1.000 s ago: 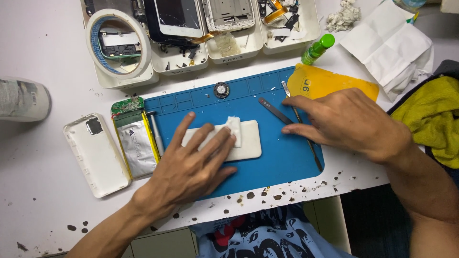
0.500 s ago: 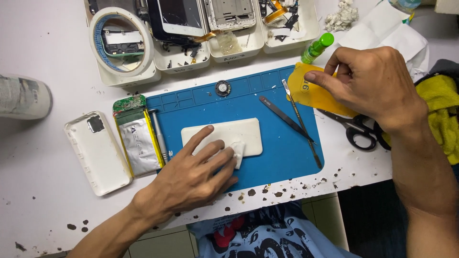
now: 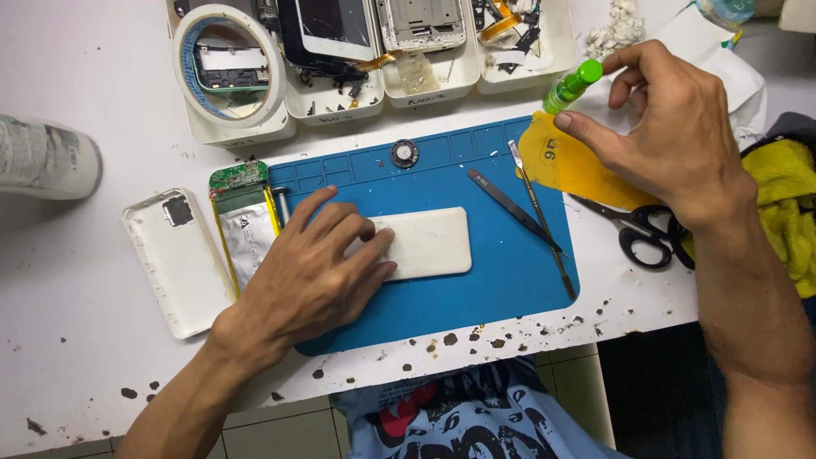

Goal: A person is repairing a mobile phone by cutting and applying an adhesive film to a component at a dedicated repair bench.

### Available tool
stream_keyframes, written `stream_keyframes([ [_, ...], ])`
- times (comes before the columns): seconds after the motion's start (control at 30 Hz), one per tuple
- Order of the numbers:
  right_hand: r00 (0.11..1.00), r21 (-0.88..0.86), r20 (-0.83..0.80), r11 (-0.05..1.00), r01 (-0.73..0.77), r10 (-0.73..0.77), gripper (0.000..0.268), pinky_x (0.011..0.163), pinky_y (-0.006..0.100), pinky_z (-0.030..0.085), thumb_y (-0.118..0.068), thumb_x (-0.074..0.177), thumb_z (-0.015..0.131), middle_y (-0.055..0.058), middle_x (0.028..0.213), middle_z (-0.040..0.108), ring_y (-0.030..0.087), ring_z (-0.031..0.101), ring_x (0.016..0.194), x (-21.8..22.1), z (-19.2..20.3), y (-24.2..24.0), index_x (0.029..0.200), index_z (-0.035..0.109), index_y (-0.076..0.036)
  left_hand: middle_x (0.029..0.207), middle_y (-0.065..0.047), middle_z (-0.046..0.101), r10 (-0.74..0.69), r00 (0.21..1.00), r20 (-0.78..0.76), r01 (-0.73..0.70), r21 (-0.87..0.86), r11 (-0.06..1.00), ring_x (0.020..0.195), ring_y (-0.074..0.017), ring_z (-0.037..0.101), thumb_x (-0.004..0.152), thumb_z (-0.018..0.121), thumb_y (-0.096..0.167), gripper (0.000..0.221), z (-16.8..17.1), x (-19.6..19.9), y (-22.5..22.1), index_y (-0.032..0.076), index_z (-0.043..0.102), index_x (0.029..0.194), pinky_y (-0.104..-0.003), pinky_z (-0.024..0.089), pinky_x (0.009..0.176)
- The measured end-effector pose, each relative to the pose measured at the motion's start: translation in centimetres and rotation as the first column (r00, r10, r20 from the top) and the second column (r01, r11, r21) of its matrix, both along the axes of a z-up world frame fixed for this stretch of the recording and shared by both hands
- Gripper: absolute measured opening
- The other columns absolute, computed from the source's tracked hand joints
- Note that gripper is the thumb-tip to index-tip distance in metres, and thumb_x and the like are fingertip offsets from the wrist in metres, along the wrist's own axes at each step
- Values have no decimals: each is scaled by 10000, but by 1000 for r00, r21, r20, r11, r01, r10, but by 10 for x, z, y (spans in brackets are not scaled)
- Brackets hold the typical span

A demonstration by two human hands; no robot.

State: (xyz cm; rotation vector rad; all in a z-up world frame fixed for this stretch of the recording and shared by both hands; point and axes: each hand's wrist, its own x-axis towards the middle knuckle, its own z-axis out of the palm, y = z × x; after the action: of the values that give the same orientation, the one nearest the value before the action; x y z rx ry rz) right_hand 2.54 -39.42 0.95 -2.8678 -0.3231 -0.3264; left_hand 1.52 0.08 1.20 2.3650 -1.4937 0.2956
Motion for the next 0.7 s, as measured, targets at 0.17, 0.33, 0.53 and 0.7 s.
stream_keyframes([
  [0.17,992,72,71,992,-107,102,774,805,435,538,-294,923,955,239,1246,631,308,620,965,12,-5,9,1446,556,113,1087,-151,637,26,997,-75,-25,21,999,1034,-316,609,981,697,278,269,7,5,5,54,682,1130,-558,477,1065],
  [0.33,989,120,82,984,-134,125,558,724,388,550,-185,1006,891,250,1185,705,311,650,908,18,-17,8,1384,628,130,1062,-143,681,47,986,-161,-30,102,994,1018,-322,618,958,685,341,397,8,11,15,66,669,1243,-572,430,1096],
  [0.53,983,189,122,970,-155,134,263,719,360,560,-52,1083,861,218,1052,741,283,682,835,18,-21,3,1208,703,117,1122,-142,678,28,979,-203,-16,59,998,1038,-327,615,920,727,365,430,11,16,23,64,680,1223,-566,420,1106],
  [0.7,974,162,147,967,-195,172,236,727,355,563,-48,1078,871,225,1079,753,290,700,891,11,-3,9,1174,719,105,1172,-183,661,-8,969,-246,4,-16,1000,1041,-332,623,936,727,390,479,18,15,23,21,661,1234,-524,454,1020],
])
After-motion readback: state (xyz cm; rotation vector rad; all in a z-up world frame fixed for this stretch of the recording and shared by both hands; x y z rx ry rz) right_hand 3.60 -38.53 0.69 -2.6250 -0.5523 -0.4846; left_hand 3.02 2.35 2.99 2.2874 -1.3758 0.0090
